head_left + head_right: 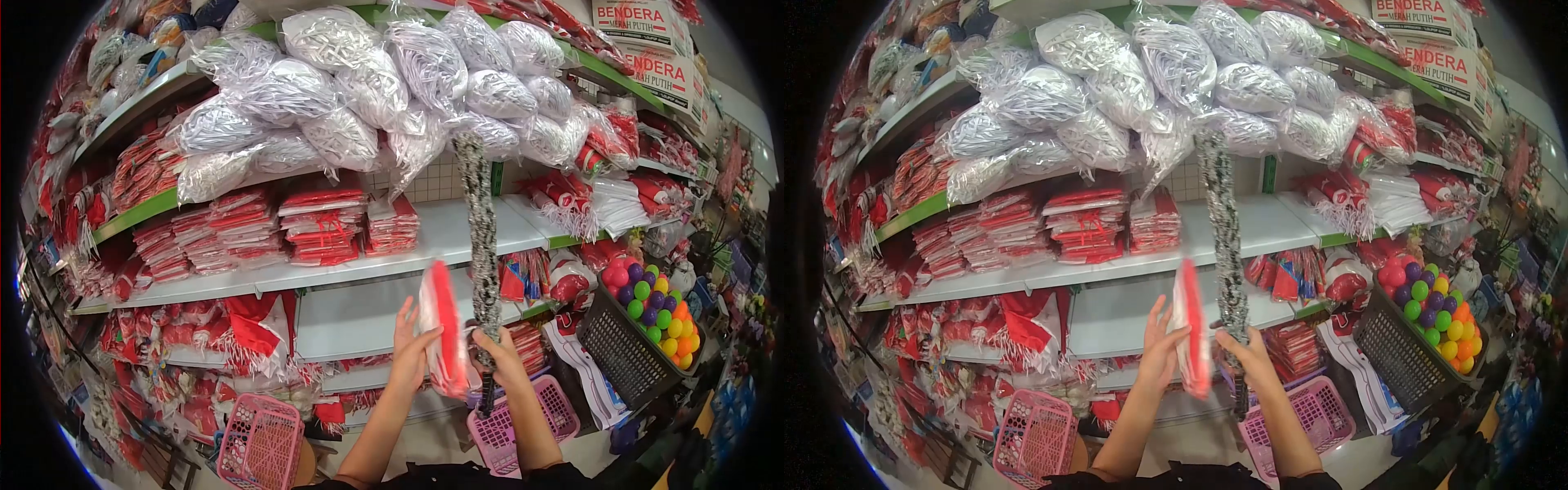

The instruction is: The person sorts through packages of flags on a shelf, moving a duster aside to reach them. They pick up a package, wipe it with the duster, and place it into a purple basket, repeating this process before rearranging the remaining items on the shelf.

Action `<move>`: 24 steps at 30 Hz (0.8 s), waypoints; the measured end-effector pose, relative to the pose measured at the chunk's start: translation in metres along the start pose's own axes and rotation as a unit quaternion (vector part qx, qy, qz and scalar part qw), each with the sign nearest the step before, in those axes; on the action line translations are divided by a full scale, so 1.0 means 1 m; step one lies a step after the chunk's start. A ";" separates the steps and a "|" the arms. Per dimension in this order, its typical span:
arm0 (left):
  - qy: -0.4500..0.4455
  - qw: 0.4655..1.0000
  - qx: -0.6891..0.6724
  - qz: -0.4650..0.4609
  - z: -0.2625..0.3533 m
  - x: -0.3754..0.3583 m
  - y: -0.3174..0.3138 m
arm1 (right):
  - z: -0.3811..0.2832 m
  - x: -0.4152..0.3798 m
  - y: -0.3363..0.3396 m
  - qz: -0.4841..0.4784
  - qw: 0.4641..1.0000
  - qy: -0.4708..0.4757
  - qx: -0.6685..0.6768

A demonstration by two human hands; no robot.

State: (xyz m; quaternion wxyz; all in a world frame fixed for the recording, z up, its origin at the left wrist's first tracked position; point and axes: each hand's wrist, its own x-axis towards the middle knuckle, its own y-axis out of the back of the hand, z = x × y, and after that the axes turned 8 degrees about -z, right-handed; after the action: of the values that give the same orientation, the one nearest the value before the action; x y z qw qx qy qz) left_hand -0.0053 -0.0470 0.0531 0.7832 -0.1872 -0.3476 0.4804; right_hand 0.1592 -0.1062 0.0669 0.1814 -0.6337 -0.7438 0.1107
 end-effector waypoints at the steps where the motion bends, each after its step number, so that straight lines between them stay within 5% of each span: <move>1: -0.014 0.998 0.053 0.016 0.003 -0.004 -0.002 | 0.002 0.003 -0.020 0.050 0.997 0.051 -0.027; 3: -0.049 0.987 0.152 0.036 0.005 -0.008 0.005 | 0.010 0.010 -0.027 0.047 0.991 0.069 -0.100; 6: -0.032 0.997 -0.050 0.042 0.022 -0.011 0.025 | 0.018 0.020 -0.030 0.041 0.996 0.060 -0.042; 10: 0.062 0.985 -0.159 0.001 0.007 -0.014 0.070 | 0.019 0.026 -0.036 0.013 0.998 0.019 0.065; 11: 0.107 0.985 -0.123 0.062 -0.002 -0.022 0.071 | 0.023 0.027 -0.040 0.015 0.999 0.028 0.043; 14: 0.017 0.935 -0.345 -0.085 -0.017 -0.027 0.069 | 0.054 0.043 -0.037 0.143 0.954 0.197 -0.175; 18: 0.014 0.913 -0.401 -0.078 -0.002 -0.018 0.056 | -0.009 0.007 -0.021 0.024 0.888 0.025 -0.458; 20: 0.006 0.918 -0.372 -0.134 0.006 -0.021 0.057 | -0.023 -0.008 0.009 -0.094 0.848 0.041 -0.520; 21: 0.029 0.926 -0.368 -0.078 0.007 -0.015 0.057 | -0.029 -0.013 0.024 -0.152 0.822 0.048 -0.547; 22: 0.052 0.930 -0.362 -0.022 0.009 -0.008 0.054 | -0.034 -0.015 0.036 -0.156 0.836 0.050 -0.524; 23: -0.007 0.894 -0.426 -0.139 0.013 -0.018 0.048 | -0.038 -0.015 0.048 -0.105 0.828 0.025 -0.550; 24: 0.006 0.917 -0.387 -0.093 0.008 -0.010 0.053 | -0.042 -0.013 0.055 -0.053 0.818 -0.001 -0.573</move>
State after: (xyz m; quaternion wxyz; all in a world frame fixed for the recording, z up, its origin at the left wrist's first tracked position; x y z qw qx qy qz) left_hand -0.0474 -0.0313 0.0219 0.6927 -0.4458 -0.5171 0.2324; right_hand 0.2275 -0.1127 0.0814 -0.2099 -0.5822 -0.7057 -0.3450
